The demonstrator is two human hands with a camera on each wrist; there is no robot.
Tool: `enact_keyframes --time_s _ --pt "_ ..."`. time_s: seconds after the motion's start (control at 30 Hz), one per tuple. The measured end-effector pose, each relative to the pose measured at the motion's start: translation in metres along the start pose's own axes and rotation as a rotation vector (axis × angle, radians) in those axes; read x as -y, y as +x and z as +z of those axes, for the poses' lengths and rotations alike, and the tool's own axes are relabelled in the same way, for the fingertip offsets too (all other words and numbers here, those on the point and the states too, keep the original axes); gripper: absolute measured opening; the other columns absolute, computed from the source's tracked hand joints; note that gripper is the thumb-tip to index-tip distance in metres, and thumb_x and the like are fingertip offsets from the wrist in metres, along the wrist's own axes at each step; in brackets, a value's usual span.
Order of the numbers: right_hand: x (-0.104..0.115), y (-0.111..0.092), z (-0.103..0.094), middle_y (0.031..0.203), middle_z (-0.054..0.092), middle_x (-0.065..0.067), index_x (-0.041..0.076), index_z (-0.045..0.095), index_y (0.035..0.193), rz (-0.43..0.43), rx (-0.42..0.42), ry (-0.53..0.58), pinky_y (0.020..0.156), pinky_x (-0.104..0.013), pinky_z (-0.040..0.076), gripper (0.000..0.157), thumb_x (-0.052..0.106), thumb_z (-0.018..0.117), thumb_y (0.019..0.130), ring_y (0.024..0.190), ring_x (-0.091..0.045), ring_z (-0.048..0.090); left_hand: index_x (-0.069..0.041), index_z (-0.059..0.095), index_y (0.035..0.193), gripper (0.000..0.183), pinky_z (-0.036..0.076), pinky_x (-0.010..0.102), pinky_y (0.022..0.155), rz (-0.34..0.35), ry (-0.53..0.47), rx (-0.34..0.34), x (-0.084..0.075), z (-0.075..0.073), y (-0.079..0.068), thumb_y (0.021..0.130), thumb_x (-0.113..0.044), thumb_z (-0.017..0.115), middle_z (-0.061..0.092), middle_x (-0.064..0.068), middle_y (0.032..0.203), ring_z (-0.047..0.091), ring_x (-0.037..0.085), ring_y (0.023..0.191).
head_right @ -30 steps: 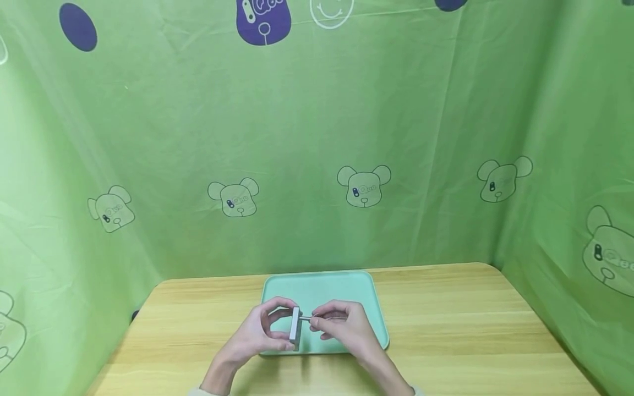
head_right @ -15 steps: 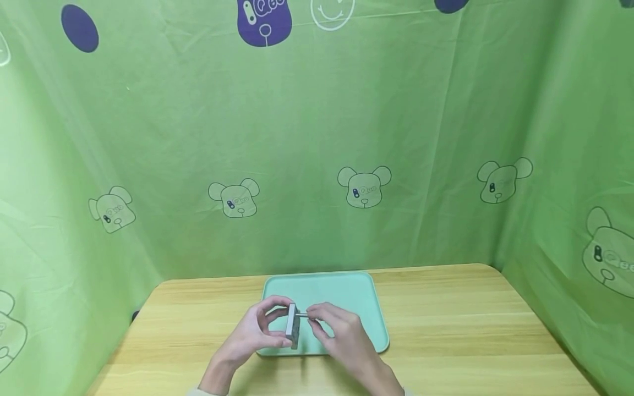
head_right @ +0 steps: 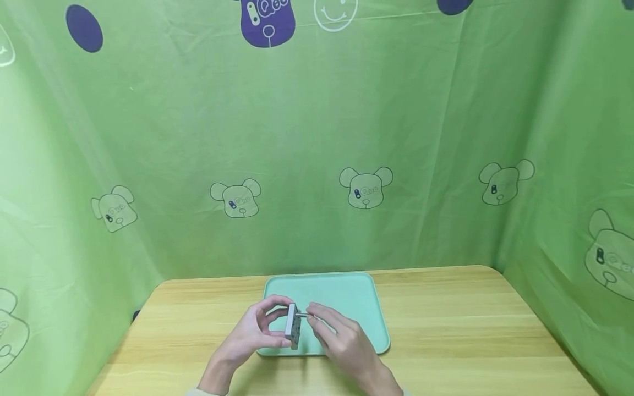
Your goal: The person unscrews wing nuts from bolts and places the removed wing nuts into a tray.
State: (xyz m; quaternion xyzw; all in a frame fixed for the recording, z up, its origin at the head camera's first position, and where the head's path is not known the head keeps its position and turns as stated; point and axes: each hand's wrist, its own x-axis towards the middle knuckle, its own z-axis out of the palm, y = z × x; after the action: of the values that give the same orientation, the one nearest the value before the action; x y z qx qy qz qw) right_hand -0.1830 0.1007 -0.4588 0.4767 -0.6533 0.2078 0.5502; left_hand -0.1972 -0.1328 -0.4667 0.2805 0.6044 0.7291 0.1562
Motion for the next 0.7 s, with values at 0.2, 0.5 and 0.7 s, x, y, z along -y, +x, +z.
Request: enact_keyframes --time_s 0.2,0.5,0.7 --pt "0.000 -0.008 0.000 0.105 0.075 -0.016 -0.003 0.074 0.106 0.303 -0.018 0.218 0.083 -0.028 0.064 0.021 0.009 0.079 0.089 0.087 -0.029 0.075 0.007 0.051 0.136 0.070 0.058 0.054 0.100 0.000 0.006 -0.006 0.000 0.001 0.001 0.073 0.011 0.080 0.052 0.016 0.138 0.053 0.034 0.132" --pt "-0.002 -0.003 -0.017 0.111 0.073 -0.019 0.000 0.070 0.117 1.440 0.039 0.760 0.079 -0.039 0.066 0.030 0.018 0.076 0.094 0.094 -0.028 0.075 0.003 0.054 0.135 0.071 0.059 0.051 0.099 -0.017 0.049 -0.017 -0.001 0.004 0.003 0.071 0.011 0.082 0.053 0.017 0.140 0.053 0.036 0.132" --pt "-0.005 -0.004 -0.022 0.111 0.073 -0.022 -0.010 0.065 0.121 1.622 0.248 1.002 0.086 -0.043 0.065 0.043 0.024 0.073 0.096 0.099 -0.033 0.074 0.003 0.054 0.135 0.070 0.059 0.051 0.098 -0.021 0.069 -0.010 0.000 0.006 0.002 0.071 0.011 0.082 0.053 0.017 0.138 0.052 0.041 0.132"
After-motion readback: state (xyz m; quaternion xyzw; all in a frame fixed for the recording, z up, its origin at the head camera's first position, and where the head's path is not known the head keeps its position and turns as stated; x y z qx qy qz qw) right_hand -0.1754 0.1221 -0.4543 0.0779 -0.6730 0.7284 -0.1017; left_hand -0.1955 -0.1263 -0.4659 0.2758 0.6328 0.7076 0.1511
